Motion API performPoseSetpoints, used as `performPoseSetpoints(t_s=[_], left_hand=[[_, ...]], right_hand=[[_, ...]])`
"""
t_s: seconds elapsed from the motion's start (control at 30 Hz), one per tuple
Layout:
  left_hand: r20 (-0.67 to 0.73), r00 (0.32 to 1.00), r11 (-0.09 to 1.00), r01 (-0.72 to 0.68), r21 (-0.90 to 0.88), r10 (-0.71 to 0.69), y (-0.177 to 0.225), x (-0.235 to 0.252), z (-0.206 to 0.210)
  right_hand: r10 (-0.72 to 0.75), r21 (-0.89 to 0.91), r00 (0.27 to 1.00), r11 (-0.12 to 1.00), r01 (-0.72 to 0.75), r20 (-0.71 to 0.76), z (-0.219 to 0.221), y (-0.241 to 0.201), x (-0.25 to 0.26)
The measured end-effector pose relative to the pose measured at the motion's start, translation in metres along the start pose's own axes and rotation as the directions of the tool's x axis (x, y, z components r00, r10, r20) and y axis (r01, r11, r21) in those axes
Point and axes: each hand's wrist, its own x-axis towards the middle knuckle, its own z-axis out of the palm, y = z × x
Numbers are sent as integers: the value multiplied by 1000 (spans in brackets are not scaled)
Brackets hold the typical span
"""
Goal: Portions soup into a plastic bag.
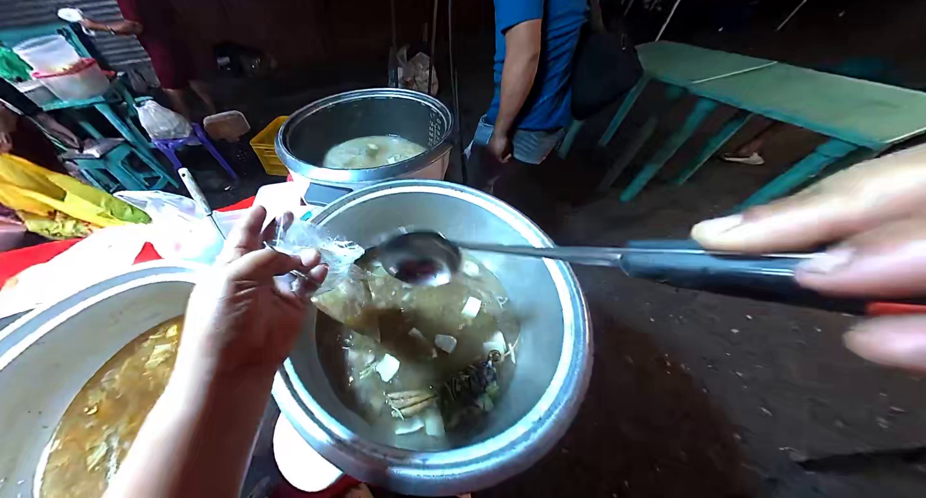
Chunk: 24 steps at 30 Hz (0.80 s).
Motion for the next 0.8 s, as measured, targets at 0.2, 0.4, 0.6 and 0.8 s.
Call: performPoseSetpoints(t_s=[0.2,0.4,0.6,0.8], left_hand=[[185,981,997,-70,41,62,25,3,-32],[170,980,988,-122,91,105,40,-10,-34],[115,980,977,-174,123,161,41,-16,-45],[184,971,981,-170,90,151,47,-11,-57]], right_hand=[[127,196,911,956,-217,392,14,86,-10],[420,397,793,701,-592,441,35,145,-2],[616,549,664,409,-729,424,62,173,-15],[808,630,519,255,-734,279,61,186,-31]])
